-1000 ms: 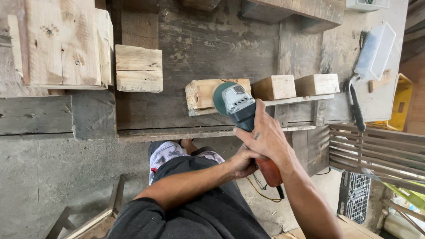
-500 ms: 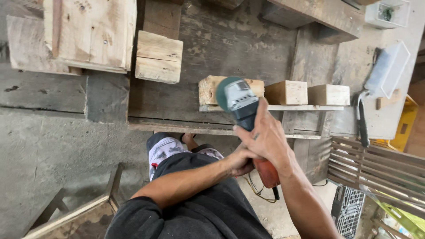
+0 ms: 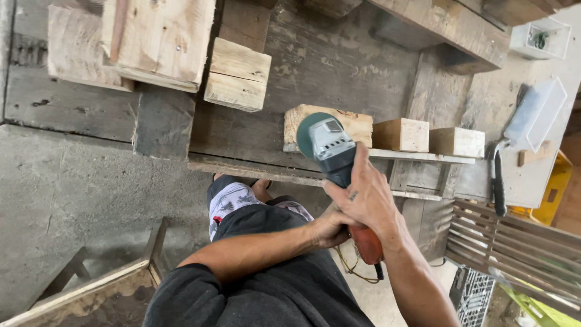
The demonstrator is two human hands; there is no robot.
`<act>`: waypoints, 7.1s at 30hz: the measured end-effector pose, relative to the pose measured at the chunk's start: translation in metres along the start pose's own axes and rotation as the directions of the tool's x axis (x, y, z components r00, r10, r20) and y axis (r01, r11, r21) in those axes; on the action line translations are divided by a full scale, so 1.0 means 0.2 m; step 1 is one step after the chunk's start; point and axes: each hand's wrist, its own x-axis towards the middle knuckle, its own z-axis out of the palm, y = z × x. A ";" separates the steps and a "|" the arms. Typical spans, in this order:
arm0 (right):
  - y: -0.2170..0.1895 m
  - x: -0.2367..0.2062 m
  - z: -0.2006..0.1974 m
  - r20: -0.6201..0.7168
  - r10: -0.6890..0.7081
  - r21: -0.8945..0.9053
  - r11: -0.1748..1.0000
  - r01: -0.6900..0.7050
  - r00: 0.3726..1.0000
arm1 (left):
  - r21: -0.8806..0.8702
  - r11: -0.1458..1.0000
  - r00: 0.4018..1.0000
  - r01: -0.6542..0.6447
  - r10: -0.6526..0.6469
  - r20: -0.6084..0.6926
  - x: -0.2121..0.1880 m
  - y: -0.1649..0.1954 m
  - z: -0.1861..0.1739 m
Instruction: The person uses an angle grinder with a sanding disc to smooth the surfaces of several small wooden blocks on a workbench. They repeatedly reposition the blocks and move the grinder across each piece to sand multiple faces.
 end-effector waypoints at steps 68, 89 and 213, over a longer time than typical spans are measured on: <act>0.37 0.24 -0.29 -0.125 0.283 -0.039 0.956 -0.290 0.951 | -0.255 0.913 0.948 0.317 -0.295 0.123 0.64 -0.05 0.04; 0.27 0.29 -0.15 -0.103 0.165 0.070 0.985 -0.159 0.981 | -0.186 0.950 0.968 0.249 -0.248 0.030 0.44 0.09 -0.04; 2.10 -1.00 0.84 -0.319 0.785 0.799 -0.079 0.596 0.531 | 0.523 -0.665 0.841 0.533 0.483 -0.243 0.92 0.41 0.22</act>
